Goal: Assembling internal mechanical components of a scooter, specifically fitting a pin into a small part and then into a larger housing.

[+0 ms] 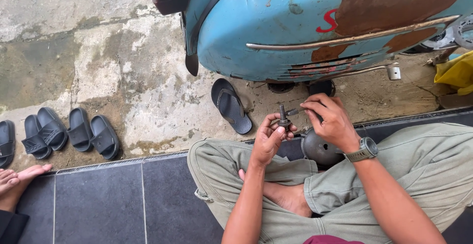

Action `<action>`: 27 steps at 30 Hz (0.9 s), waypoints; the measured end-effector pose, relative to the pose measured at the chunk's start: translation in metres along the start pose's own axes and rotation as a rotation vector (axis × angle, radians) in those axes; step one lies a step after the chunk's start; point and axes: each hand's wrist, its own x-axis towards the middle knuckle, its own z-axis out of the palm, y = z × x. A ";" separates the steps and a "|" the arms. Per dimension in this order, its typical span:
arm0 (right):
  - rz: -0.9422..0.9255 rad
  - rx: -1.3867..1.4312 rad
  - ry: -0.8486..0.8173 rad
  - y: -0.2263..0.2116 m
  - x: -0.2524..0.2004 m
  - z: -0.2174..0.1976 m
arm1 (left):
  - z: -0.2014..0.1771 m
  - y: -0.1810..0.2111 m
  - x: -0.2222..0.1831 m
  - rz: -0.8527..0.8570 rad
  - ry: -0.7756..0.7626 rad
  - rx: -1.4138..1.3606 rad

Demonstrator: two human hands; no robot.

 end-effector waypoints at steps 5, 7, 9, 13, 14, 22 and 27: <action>-0.005 0.095 -0.012 -0.015 0.005 -0.002 | 0.004 0.000 0.001 -0.015 0.002 0.057; -0.010 0.101 -0.017 -0.016 0.006 -0.002 | 0.003 -0.001 0.001 -0.020 -0.002 0.075; 0.030 0.087 -0.023 -0.013 0.010 -0.007 | -0.001 -0.003 0.001 -0.019 0.008 0.091; 0.137 0.189 -0.042 -0.007 -0.006 0.002 | -0.002 -0.001 0.003 0.026 0.026 0.102; 0.292 0.399 -0.050 -0.010 -0.013 0.008 | -0.002 0.000 0.003 0.030 0.018 0.185; 0.598 0.663 -0.130 -0.013 -0.029 0.032 | 0.001 0.000 0.003 0.011 -0.027 0.287; 0.652 0.833 -0.123 -0.017 -0.029 0.032 | -0.003 -0.001 0.000 -0.025 -0.073 0.195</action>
